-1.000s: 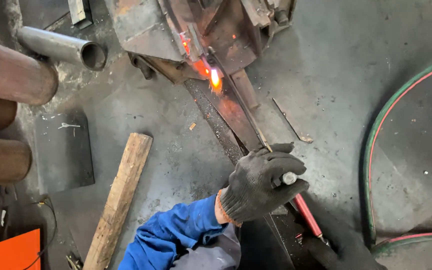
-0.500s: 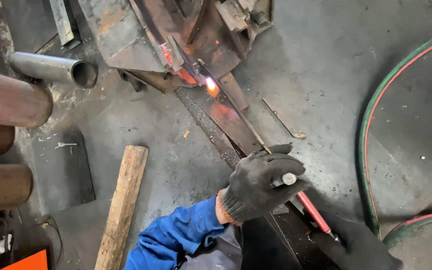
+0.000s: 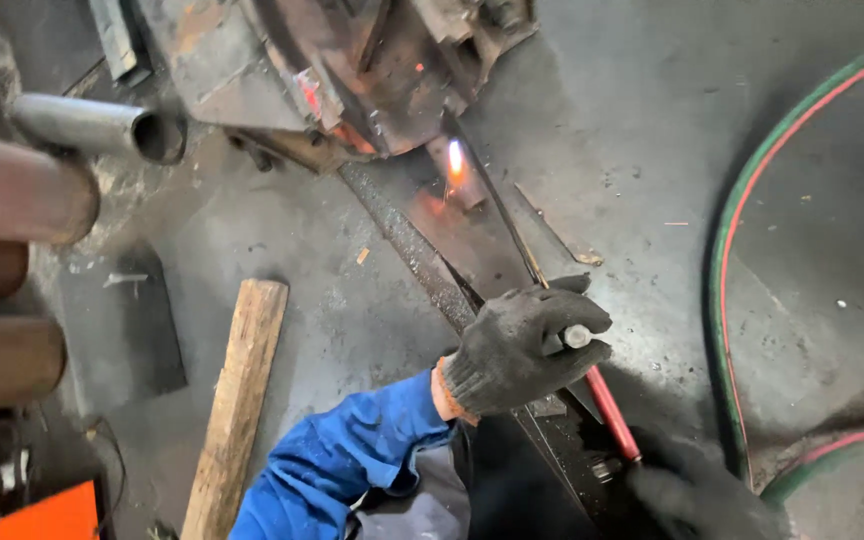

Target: The person uses an oxy-fuel cutting torch to cut through metal stock on a workshop floor, producing sparks as the flame cuts the steel. They hold and reposition the torch with both gloved hands, adjusting their grip on the torch handle while continuing the cut.

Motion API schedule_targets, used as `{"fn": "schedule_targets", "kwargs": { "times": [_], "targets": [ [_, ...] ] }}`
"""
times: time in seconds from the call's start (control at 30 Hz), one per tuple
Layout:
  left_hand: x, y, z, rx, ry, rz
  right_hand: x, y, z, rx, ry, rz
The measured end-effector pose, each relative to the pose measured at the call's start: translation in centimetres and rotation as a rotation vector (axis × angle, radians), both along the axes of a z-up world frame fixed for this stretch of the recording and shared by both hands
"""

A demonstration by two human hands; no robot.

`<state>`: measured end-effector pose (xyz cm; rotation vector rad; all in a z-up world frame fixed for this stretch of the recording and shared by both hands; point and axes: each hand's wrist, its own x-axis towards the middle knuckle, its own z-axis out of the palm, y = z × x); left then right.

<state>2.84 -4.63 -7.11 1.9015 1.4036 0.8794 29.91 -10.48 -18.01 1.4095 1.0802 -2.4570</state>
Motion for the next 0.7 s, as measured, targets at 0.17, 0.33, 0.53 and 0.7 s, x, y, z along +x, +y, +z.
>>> {"fn": "schedule_targets", "kwargs": {
  "times": [0.17, 0.33, 0.53, 0.7],
  "targets": [
    [-0.9, -0.3, 2.8, -0.04, -0.077, 0.009, -1.1, -0.3, -0.2, 0.035, 0.513, -0.076],
    [-1.4, -2.6, 3.9, 0.034, 0.008, 0.253, -5.6, 4.5, 7.6, 0.206, -0.087, 0.146],
    [-1.3, -5.4, 3.3, -0.062, -0.065, 0.331, -4.4, 3.1, 6.6, 0.292, -0.013, 0.144],
    [-0.6, -6.1, 1.9, -0.03, 0.121, 0.283, -3.4, 1.3, 5.0, 0.334, -0.022, 0.081]
  ]
}}
